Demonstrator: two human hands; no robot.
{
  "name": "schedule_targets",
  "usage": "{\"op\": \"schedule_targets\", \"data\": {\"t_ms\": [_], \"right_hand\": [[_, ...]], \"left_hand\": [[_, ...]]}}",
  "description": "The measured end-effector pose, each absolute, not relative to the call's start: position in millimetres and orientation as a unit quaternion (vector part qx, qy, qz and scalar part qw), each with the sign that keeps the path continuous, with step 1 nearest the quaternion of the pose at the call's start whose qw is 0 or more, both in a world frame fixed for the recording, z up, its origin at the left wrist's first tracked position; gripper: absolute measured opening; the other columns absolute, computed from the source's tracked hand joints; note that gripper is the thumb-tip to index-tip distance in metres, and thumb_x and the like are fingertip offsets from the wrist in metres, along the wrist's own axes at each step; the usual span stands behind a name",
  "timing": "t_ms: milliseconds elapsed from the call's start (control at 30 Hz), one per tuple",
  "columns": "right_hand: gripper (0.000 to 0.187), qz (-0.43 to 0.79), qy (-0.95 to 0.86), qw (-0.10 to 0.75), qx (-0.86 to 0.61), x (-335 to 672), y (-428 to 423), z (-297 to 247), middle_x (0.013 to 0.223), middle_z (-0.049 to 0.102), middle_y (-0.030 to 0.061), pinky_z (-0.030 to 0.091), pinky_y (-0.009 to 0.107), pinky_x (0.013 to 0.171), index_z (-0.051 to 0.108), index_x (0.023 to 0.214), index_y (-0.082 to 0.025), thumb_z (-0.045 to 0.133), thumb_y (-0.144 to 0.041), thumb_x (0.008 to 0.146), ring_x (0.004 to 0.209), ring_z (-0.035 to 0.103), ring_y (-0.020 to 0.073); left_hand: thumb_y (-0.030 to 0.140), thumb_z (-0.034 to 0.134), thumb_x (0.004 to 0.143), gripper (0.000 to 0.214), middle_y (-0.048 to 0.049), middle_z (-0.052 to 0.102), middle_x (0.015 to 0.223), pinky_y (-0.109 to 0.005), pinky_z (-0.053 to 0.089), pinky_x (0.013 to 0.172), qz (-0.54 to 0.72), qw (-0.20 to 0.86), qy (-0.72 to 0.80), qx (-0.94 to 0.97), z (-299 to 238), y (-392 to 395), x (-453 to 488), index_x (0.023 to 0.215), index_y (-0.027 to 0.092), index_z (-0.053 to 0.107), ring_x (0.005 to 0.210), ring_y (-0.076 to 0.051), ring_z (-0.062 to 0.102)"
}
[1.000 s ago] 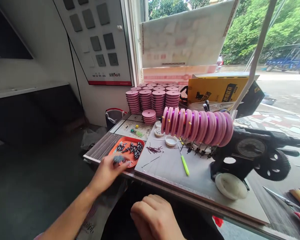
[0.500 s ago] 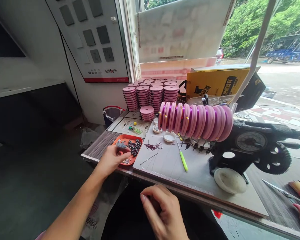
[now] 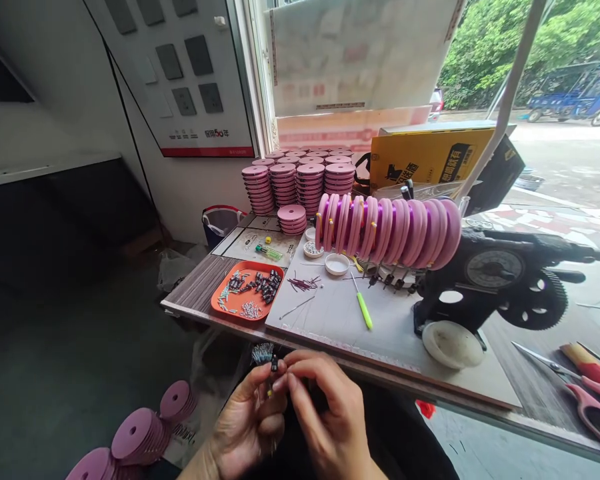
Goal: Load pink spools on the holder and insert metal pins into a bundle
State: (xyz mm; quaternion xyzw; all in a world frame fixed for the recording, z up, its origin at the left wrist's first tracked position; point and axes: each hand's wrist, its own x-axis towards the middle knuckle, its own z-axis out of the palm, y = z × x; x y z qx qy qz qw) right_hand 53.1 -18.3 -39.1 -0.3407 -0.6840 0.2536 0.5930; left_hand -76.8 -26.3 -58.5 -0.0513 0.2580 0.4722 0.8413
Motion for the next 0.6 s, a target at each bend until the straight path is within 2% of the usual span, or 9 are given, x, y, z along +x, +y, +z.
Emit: {"op": "schedule_targets", "data": {"t_ms": [200,433,600], "right_hand": [[0.013,0.260,-0.704,0.566,-0.342,53.2,-19.8,-43.3,0.083,0.065,0.0042,0.053,0.020,0.064,0.056,0.079,-0.020,0.047,-0.011,0.084,0.075,0.063,0.0125],[0.011,0.120,-0.747,0.552,-0.350,55.5,-20.1,-41.6,0.075,0.063,0.0031,0.051,0.021,0.061,0.053,0.081,-0.019,0.050,-0.008,0.082,0.070,0.060,0.0120],[0.011,0.076,-0.756,0.543,-0.356,56.0,-20.0,-42.4,0.074,0.062,0.0039,0.051,0.024,0.059,0.053,0.081,-0.018,0.050,-0.007,0.081,0.068,0.058,0.0128]], "left_hand": [[0.011,0.073,0.062,0.013,0.0028,0.055,0.051,-0.009,0.018,0.029,0.479,0.831,0.275,-0.065,-59.9,-29.9,-73.3,0.065,0.007,0.061,0.030,0.003,0.025],[0.009,0.071,0.064,0.009,0.0020,0.054,0.051,-0.011,0.015,0.028,0.499,0.827,0.243,-0.090,-59.8,-28.2,-73.4,0.068,0.004,0.065,0.030,0.003,0.019],[0.009,0.065,0.070,0.006,0.0015,0.053,0.052,-0.011,0.015,0.029,0.501,0.825,0.244,-0.095,-61.2,-28.1,-74.8,0.070,0.004,0.065,0.031,0.002,0.019]]}}
